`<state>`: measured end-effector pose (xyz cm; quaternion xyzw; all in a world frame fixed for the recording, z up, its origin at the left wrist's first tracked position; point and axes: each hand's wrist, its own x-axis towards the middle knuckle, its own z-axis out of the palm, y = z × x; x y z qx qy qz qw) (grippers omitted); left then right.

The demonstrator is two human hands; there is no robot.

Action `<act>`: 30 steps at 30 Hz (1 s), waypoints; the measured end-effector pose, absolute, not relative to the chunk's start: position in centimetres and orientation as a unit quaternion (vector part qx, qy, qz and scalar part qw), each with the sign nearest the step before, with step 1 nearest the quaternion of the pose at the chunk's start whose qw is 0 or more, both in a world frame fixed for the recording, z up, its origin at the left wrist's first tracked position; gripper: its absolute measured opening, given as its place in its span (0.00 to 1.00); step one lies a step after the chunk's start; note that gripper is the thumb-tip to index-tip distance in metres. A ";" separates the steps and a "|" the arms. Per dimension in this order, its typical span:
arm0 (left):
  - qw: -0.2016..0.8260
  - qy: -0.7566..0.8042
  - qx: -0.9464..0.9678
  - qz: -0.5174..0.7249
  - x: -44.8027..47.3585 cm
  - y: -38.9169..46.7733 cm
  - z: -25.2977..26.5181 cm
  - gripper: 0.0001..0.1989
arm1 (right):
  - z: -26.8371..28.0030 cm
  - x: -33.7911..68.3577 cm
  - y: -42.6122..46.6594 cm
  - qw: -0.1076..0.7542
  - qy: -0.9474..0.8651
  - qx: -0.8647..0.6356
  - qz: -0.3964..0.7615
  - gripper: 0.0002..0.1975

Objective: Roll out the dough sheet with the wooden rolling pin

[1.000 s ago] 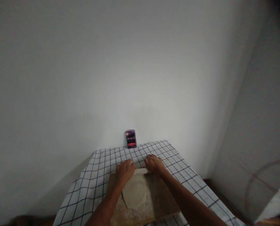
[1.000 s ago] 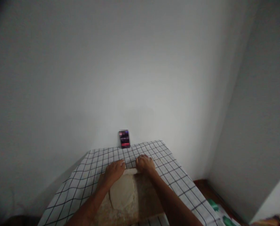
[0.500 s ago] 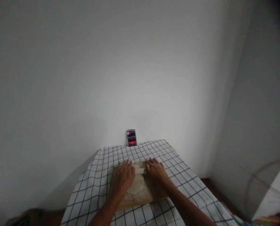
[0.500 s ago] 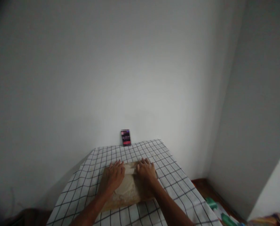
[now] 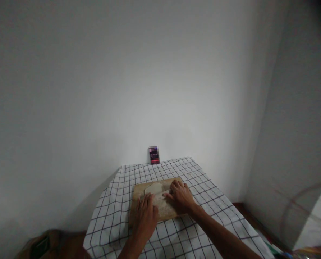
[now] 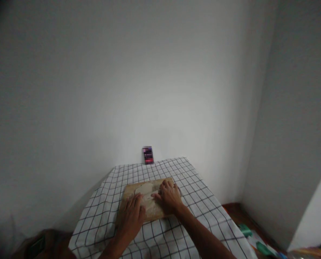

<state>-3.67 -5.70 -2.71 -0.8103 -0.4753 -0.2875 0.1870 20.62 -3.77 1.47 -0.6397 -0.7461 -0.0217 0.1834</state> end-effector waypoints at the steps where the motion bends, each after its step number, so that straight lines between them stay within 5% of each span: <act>1: 0.175 -0.488 -0.808 -0.281 -3.9 -5.7 -2.5 0.22 | 1.8 20.2 -3.6 0.182 -0.750 -0.635 -0.028 0.26; 10: 0.197 -0.516 -0.793 -0.257 -6.8 -2.0 -3.4 0.23 | 0.0 16.4 -0.5 0.229 -0.742 -0.630 0.012 0.27; 30: 0.158 -0.528 -0.821 -0.147 -8.0 7.9 -1.7 0.18 | 4.9 13.9 8.2 0.130 -0.742 -0.655 0.059 0.20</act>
